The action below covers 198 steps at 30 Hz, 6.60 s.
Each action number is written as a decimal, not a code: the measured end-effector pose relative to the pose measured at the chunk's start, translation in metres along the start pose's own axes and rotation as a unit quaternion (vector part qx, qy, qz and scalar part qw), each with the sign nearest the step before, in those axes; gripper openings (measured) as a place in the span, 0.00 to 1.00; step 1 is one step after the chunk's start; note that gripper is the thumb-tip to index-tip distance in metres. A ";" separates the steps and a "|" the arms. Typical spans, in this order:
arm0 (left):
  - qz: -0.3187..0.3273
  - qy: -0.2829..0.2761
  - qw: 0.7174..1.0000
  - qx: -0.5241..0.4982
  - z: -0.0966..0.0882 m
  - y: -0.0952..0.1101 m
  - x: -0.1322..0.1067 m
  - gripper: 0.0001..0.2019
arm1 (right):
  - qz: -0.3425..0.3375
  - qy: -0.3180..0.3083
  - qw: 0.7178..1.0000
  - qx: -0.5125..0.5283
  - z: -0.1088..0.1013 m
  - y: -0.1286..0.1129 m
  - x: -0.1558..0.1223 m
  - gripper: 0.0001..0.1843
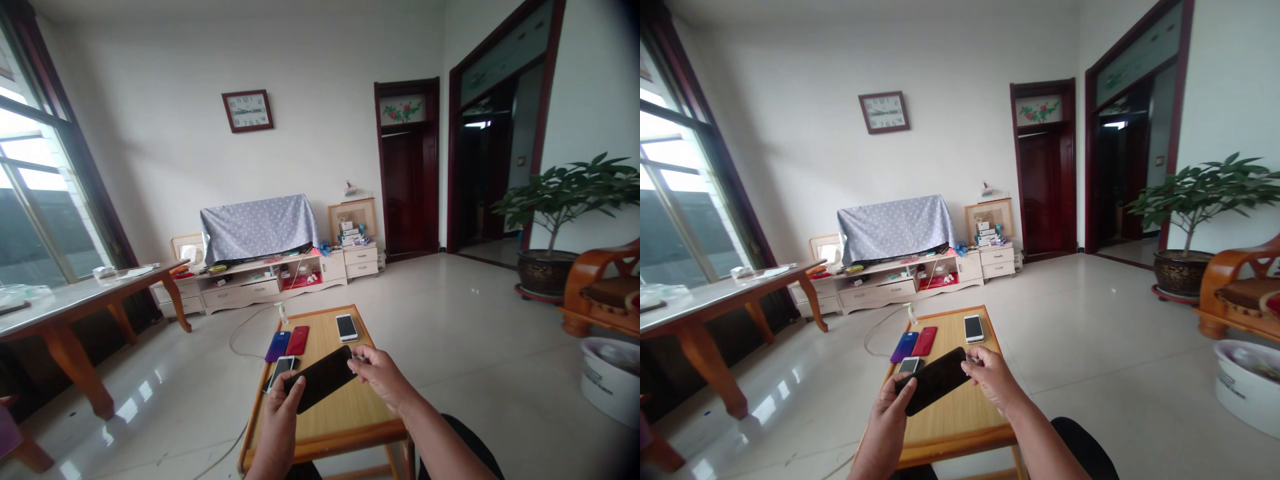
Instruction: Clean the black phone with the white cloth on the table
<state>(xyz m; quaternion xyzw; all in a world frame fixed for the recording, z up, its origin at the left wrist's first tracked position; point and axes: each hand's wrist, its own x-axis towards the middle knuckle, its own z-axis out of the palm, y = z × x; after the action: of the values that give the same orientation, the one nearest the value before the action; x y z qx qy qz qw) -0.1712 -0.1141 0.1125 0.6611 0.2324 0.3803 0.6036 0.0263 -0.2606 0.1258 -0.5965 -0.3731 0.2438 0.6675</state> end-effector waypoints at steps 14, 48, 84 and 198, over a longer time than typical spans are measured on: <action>0.132 -0.184 0.909 0.350 0.023 0.032 -0.001 0.08 | -0.111 -0.060 0.982 -0.141 0.018 -0.018 -0.018 0.04; 0.388 0.006 0.798 0.461 0.025 0.004 -0.008 0.16 | -0.069 0.065 0.995 0.042 0.058 -0.019 -0.032 0.18; 0.373 -0.001 0.832 0.411 0.026 0.001 -0.009 0.13 | -0.054 0.082 0.993 0.062 0.059 -0.020 -0.032 0.20; 0.386 -0.021 0.833 0.396 0.042 -0.006 -0.003 0.15 | 0.036 0.203 0.972 0.114 0.000 0.009 0.008 0.25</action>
<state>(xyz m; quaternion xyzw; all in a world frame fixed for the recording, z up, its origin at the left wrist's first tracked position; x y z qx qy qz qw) -0.1397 -0.1415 0.1069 0.8876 0.0764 0.4433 0.0988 0.0319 -0.2528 0.1182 -0.5666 -0.1779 0.1830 0.7835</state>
